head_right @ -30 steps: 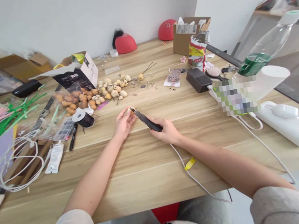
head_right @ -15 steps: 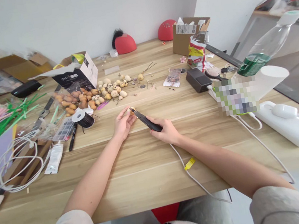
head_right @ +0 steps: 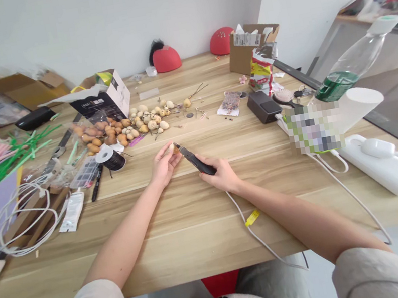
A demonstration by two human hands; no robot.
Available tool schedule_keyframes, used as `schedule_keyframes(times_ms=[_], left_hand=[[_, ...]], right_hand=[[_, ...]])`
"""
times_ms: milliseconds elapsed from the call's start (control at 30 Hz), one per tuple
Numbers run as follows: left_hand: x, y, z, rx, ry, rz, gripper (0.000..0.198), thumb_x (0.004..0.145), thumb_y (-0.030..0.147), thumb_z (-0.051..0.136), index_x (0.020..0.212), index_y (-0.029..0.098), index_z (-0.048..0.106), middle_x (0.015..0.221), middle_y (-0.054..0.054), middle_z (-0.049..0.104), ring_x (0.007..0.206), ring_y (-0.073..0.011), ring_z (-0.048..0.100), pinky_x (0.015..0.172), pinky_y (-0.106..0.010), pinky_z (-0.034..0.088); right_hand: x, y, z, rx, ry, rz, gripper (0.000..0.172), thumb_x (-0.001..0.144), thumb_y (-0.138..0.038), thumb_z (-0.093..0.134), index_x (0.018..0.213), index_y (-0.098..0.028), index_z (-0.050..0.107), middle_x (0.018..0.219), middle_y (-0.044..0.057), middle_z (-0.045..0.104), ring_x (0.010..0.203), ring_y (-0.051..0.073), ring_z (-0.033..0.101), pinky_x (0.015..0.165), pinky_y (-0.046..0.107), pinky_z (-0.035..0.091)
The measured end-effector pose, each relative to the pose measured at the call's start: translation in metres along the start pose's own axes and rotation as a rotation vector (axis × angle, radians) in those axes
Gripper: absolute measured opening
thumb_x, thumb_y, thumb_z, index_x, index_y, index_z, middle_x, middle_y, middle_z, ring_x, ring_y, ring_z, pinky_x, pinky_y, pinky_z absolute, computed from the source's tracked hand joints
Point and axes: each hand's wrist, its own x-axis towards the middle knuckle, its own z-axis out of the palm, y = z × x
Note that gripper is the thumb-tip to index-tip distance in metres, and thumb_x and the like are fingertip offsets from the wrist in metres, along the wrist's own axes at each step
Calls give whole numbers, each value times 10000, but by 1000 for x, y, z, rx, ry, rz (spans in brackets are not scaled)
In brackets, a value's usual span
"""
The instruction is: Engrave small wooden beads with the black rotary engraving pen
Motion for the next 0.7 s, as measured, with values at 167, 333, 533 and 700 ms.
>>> schedule_keyframes(times_ms=[167, 333, 533, 700], left_hand=[[1, -1, -1, 1, -9, 5, 275, 857, 118, 682, 1130, 154, 673, 889, -29, 758, 762, -96, 715, 1011, -347, 531], [0, 0, -1, 2, -4, 2, 282, 861, 109, 673, 1138, 158, 666, 881, -20, 760, 709, -76, 699, 1006, -335, 537], [-2, 1, 2, -7, 1, -4, 253, 890, 77, 616, 1130, 145, 658, 829, -13, 755, 678, -71, 695, 967, -315, 558], [-3, 3, 3, -9, 5, -5, 236, 905, 58, 577, 1109, 141, 663, 826, -11, 751, 672, -74, 693, 958, -323, 559]], right_hand=[[0, 0, 0, -14, 14, -2, 516, 724, -191, 659, 1234, -196, 733, 1334, 25, 665, 1258, 315, 623, 1108, 430, 466], [0, 1, 0, -13, 9, -4, 555, 715, -182, 668, 1269, -193, 713, 1328, 25, 670, 1253, 314, 626, 1113, 429, 460], [0, 1, 0, -21, 8, -6, 513, 720, -181, 666, 1227, -208, 737, 1332, 14, 669, 1258, 314, 621, 1099, 420, 476], [0, 0, -1, -21, 4, -17, 526, 724, -192, 658, 1246, -184, 726, 1329, 27, 668, 1239, 314, 636, 1096, 422, 479]])
